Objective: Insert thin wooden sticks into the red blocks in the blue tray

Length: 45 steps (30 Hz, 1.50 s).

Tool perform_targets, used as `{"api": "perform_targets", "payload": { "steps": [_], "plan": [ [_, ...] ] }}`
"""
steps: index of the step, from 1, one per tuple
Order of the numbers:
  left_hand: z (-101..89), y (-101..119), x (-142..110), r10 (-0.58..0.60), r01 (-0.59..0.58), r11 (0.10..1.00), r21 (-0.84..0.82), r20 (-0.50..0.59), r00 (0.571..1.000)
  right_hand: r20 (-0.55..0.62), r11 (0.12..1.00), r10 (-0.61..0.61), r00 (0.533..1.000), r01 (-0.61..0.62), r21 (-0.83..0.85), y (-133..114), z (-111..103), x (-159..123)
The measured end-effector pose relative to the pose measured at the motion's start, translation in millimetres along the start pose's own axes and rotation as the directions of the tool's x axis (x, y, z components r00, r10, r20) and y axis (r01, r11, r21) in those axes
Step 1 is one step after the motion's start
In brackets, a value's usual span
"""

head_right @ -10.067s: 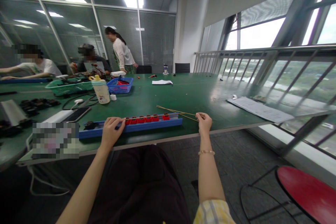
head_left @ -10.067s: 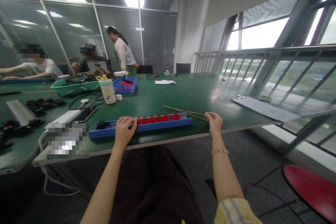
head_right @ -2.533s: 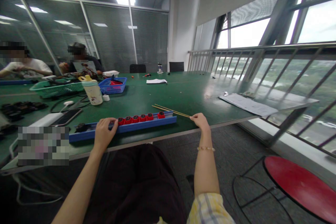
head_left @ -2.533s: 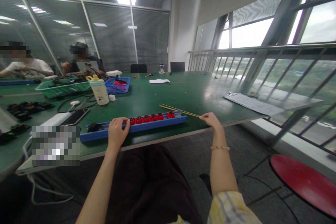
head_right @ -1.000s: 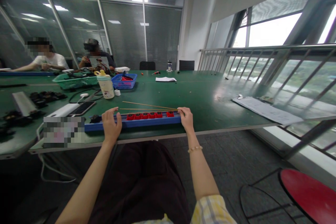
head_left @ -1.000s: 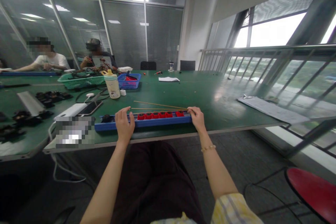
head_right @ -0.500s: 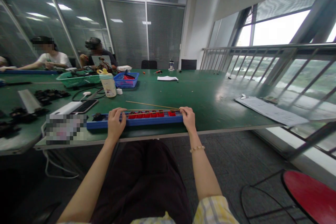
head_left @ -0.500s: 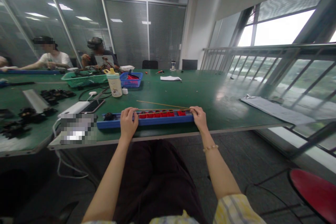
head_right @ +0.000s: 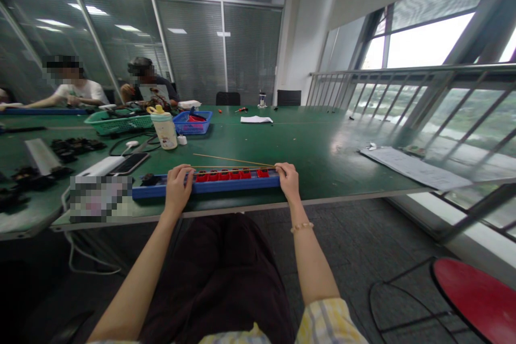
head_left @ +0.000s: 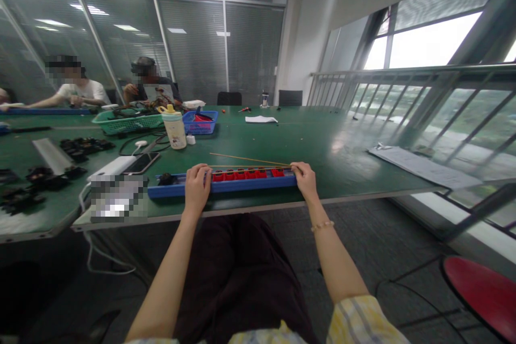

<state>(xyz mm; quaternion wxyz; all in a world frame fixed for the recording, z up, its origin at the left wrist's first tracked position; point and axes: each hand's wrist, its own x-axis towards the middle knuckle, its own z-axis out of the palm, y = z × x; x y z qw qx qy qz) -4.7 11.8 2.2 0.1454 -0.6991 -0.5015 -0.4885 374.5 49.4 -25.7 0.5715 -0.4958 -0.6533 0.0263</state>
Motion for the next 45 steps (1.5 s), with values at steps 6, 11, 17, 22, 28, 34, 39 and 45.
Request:
{"api": "perform_targets", "payload": {
  "steps": [6,11,17,22,28,34,39,45],
  "plan": [
    [-0.5,0.7,0.1,-0.002,0.002,1.000,-0.009,-0.006,1.000,0.004,1.000,0.012,1.000,-0.012,0.013,0.0,0.0,0.3],
    [0.2,-0.8,0.0,0.022,-0.022,1.000,0.000,-0.004,1.000,-0.006,1.000,0.009,1.000,-0.009,0.019,0.9,-0.7,0.2],
    [0.4,-2.7,-0.3,0.016,-0.016,1.000,0.025,-0.001,1.000,-0.011,1.000,0.019,1.000,-0.018,0.017,2.2,-1.3,0.4],
    [-1.4,-0.2,0.9,0.061,-0.061,0.998,-0.008,0.042,0.997,-0.010,0.999,0.033,0.999,-0.033,-0.001,2.9,-0.9,0.8],
    [-0.9,0.7,1.5,0.088,-0.087,0.996,-0.022,0.054,0.995,-0.028,1.000,0.011,1.000,-0.011,0.002,4.3,1.4,0.4],
    [1.0,-2.3,0.5,0.090,-0.088,0.995,-0.038,0.063,0.994,-0.032,1.000,0.005,0.999,-0.005,0.000,4.8,2.5,0.4],
    [1.8,-3.0,0.6,0.112,-0.109,0.993,-0.054,0.055,0.992,-0.041,1.000,-0.001,0.999,0.001,0.000,6.8,2.7,0.8],
    [1.5,-2.3,1.7,0.117,-0.113,0.992,-0.060,0.069,0.991,-0.074,0.999,-0.016,0.997,0.018,0.039,9.6,4.2,0.0]
  ]
}}
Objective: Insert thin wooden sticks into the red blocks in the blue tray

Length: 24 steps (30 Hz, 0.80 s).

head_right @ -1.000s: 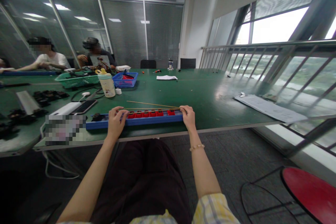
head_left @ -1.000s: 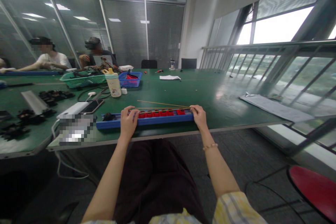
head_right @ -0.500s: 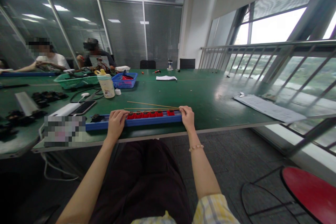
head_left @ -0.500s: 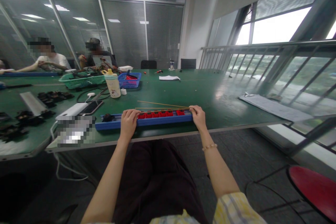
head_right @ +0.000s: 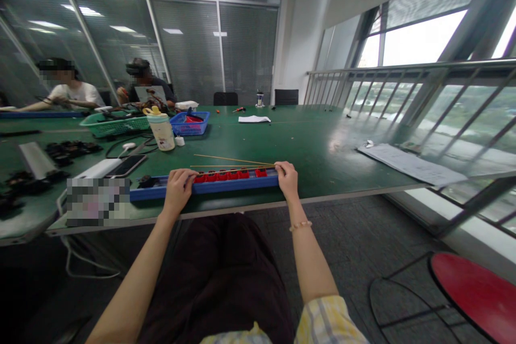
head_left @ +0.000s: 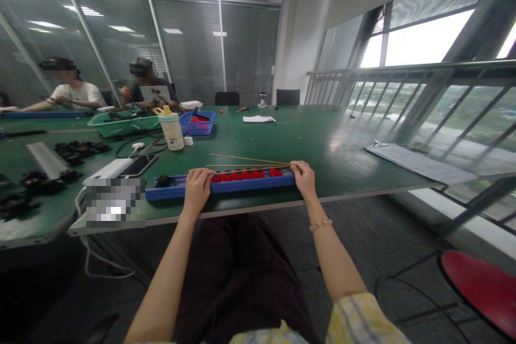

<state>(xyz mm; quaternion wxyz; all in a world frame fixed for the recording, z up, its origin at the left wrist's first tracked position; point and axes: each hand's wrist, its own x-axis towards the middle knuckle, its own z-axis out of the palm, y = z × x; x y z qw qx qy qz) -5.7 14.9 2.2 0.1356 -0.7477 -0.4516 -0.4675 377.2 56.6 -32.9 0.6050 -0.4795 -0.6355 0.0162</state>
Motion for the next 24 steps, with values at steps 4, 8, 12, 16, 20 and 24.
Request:
{"api": "perform_targets", "payload": {
  "steps": [4,8,12,16,20,24],
  "plan": [
    [-0.1,-0.2,-0.3,-0.008,0.008,1.000,-0.002,0.010,1.000,-0.020,0.999,0.036,0.999,-0.036,0.031,1.2,0.7,-0.8],
    [0.7,-0.7,-0.9,-0.015,0.015,1.000,0.002,0.005,1.000,-0.046,0.993,0.086,0.995,-0.082,0.082,4.8,1.0,-0.7],
    [1.2,-1.1,-1.5,-0.016,0.016,1.000,0.015,0.004,1.000,-0.129,0.984,0.147,0.981,-0.131,0.125,10.0,0.8,-0.8],
    [1.6,-1.4,-1.4,-0.024,0.023,0.999,0.027,0.026,0.999,-0.196,0.980,0.167,0.966,-0.142,0.136,12.3,0.4,-1.2],
    [1.7,-0.4,-0.9,-0.015,0.014,0.999,0.036,0.028,0.999,-0.208,0.987,0.131,0.969,-0.106,0.124,11.7,-0.1,-0.9],
    [0.9,2.1,-1.1,-0.012,0.012,0.998,0.055,-0.007,1.000,-0.183,0.993,0.077,0.980,-0.060,0.098,9.2,-0.8,0.2]
  ]
}}
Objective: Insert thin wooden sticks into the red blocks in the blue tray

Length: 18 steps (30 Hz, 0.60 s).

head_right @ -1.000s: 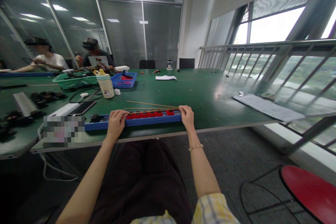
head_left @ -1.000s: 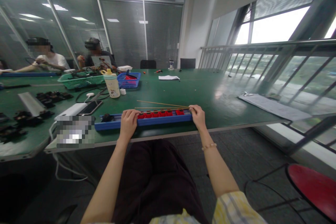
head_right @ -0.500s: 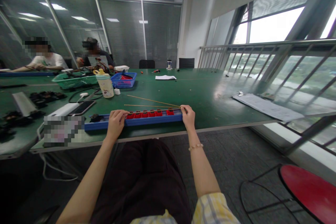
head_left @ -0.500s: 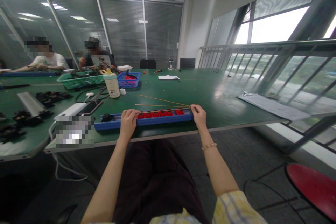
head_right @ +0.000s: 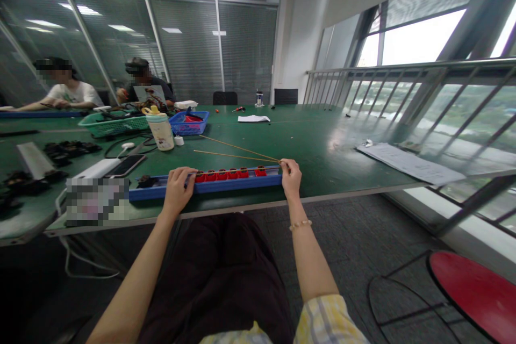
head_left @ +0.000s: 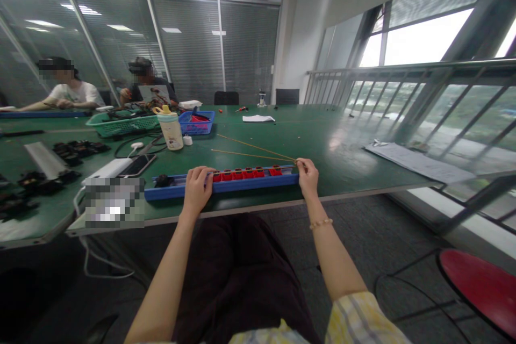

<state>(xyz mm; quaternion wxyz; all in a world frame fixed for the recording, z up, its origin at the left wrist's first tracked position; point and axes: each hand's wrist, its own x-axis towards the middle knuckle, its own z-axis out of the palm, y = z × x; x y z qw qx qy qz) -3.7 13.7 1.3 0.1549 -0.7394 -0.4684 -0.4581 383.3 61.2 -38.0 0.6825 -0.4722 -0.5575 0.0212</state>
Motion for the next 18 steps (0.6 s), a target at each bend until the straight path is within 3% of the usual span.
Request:
{"api": "perform_targets", "payload": {
  "steps": [6,18],
  "plan": [
    [-1.8,1.0,-0.7,-0.050,0.055,0.998,0.032,-0.157,0.986,0.076,0.997,-0.064,0.995,0.067,-0.038,-7.0,0.3,0.5],
    [-4.7,4.0,0.5,-0.048,0.048,0.999,-0.005,-0.015,0.999,0.061,0.997,-0.037,0.997,0.041,-0.067,-11.2,0.1,-0.3]
  ]
}}
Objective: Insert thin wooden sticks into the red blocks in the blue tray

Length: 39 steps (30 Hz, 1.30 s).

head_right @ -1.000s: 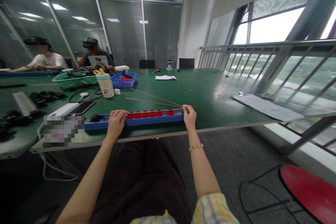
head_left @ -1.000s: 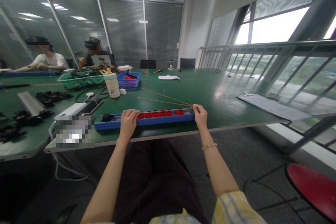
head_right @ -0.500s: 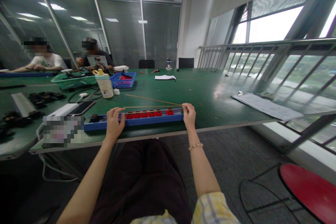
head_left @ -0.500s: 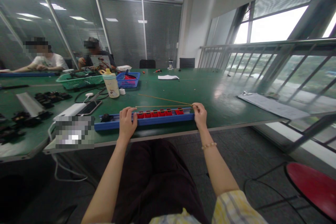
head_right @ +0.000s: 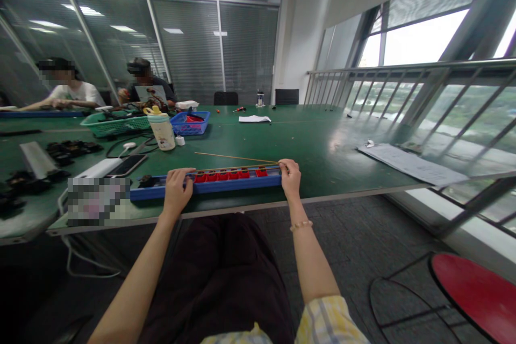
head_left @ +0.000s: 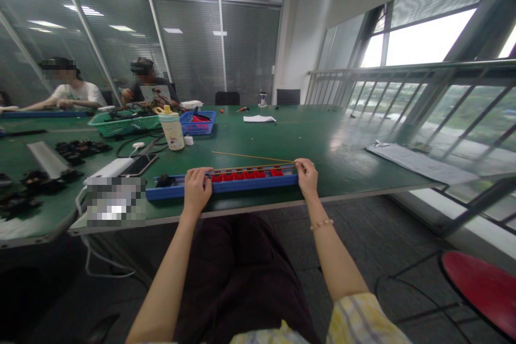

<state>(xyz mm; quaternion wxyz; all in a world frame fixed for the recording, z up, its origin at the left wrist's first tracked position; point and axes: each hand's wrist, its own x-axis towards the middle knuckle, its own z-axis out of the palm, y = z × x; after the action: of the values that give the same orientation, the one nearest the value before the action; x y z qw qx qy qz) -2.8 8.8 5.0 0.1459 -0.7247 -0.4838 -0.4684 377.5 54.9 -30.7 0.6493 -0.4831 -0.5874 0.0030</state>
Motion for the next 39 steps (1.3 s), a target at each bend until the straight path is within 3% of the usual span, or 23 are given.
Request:
{"api": "perform_targets", "payload": {
  "steps": [39],
  "plan": [
    [2.3,-3.2,-1.4,0.029,-0.029,1.000,0.004,0.021,0.999,-0.013,1.000,-0.006,1.000,0.006,0.020,-0.6,0.3,0.6]
  ]
}}
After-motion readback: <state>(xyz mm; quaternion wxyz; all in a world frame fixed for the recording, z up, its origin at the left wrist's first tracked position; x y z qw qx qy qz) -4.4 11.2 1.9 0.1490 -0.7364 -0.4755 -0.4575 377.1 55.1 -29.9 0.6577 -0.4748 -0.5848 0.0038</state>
